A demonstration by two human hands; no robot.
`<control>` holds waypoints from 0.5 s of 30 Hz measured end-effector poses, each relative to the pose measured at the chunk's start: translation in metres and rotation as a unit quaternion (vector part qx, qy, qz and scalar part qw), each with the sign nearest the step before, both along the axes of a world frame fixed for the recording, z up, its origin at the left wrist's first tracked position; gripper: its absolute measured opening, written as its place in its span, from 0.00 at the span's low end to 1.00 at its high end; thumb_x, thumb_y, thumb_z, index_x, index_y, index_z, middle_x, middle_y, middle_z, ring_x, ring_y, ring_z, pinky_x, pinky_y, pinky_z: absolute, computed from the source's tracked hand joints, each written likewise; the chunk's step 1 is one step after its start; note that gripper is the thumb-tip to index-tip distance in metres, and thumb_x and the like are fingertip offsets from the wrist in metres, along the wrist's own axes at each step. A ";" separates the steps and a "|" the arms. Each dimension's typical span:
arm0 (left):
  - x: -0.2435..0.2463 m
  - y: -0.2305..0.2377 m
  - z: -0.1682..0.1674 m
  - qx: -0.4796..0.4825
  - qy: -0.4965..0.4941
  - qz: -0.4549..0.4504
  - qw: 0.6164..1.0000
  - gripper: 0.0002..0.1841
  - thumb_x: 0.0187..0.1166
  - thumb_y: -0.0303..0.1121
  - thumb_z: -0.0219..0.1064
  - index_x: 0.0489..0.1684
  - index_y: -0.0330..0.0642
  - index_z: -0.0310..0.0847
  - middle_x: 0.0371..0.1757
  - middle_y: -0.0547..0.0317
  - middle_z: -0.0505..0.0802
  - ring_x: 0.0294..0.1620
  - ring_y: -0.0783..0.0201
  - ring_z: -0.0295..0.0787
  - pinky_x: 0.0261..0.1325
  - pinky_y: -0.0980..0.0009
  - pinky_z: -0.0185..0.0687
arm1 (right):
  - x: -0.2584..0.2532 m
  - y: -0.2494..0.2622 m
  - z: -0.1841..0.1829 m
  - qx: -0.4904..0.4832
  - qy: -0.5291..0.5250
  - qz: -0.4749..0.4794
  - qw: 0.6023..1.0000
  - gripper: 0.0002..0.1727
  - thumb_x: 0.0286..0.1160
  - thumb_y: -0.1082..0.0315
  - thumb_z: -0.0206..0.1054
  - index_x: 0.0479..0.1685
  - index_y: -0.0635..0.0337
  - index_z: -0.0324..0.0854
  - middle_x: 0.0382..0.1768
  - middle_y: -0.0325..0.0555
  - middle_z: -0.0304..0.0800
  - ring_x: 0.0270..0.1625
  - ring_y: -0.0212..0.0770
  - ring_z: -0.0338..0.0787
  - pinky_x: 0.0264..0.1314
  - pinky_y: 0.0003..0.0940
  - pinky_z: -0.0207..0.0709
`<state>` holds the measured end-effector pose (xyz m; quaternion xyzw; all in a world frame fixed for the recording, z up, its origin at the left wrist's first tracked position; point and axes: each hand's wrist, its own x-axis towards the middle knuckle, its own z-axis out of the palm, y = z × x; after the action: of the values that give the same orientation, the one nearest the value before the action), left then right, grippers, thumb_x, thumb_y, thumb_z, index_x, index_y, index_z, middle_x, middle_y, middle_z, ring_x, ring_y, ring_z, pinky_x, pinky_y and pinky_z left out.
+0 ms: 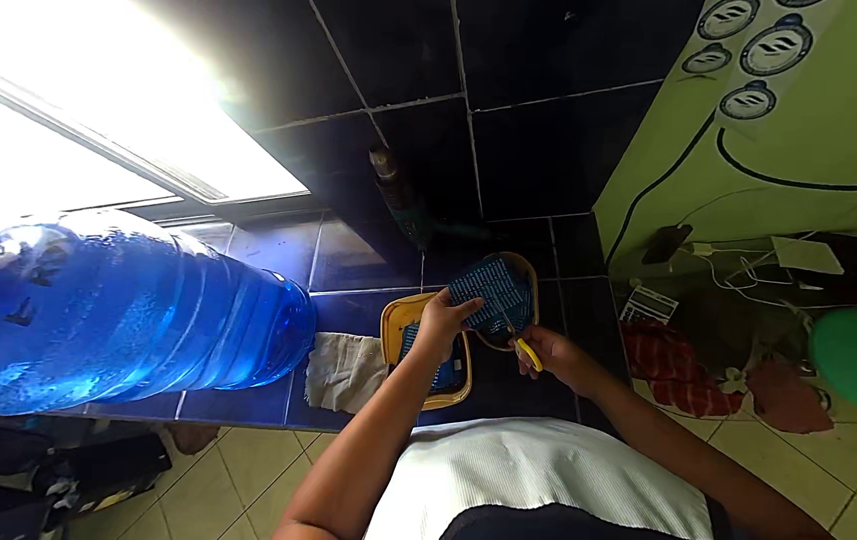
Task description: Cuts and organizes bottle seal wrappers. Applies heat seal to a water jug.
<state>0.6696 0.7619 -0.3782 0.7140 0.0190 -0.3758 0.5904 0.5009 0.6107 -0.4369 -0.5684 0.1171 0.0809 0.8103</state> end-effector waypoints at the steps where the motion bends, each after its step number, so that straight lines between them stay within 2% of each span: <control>1: 0.002 0.000 -0.002 -0.001 0.004 0.005 1.000 0.19 0.78 0.25 0.72 0.66 0.32 0.77 0.50 0.46 0.93 0.44 0.59 0.94 0.48 0.64 0.92 | 0.001 -0.001 0.000 -0.001 0.000 0.001 1.000 0.13 0.78 0.66 0.66 0.56 0.60 0.76 0.31 0.30 0.88 0.32 0.26 0.89 0.38 0.22 0.83; 7: 0.005 -0.004 -0.008 -0.007 0.025 0.029 0.999 0.19 0.78 0.24 0.71 0.66 0.32 0.76 0.50 0.46 0.93 0.43 0.59 0.94 0.47 0.64 0.92 | 0.005 -0.008 -0.002 -0.003 0.012 0.006 1.000 0.12 0.77 0.70 0.66 0.55 0.61 0.76 0.30 0.31 0.88 0.30 0.26 0.88 0.35 0.22 0.83; 15: -0.004 -0.009 -0.005 -0.004 0.042 0.005 0.999 0.19 0.78 0.24 0.72 0.65 0.32 0.76 0.49 0.47 0.92 0.41 0.60 0.93 0.45 0.66 0.91 | 0.012 -0.006 0.000 0.024 0.003 -0.021 0.999 0.11 0.79 0.67 0.64 0.54 0.60 0.77 0.29 0.30 0.87 0.30 0.26 0.87 0.36 0.21 0.82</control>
<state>0.6659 0.7528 -0.3828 0.6950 0.0465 -0.4026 0.5939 0.5130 0.6046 -0.4372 -0.5457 0.1293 0.0679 0.8252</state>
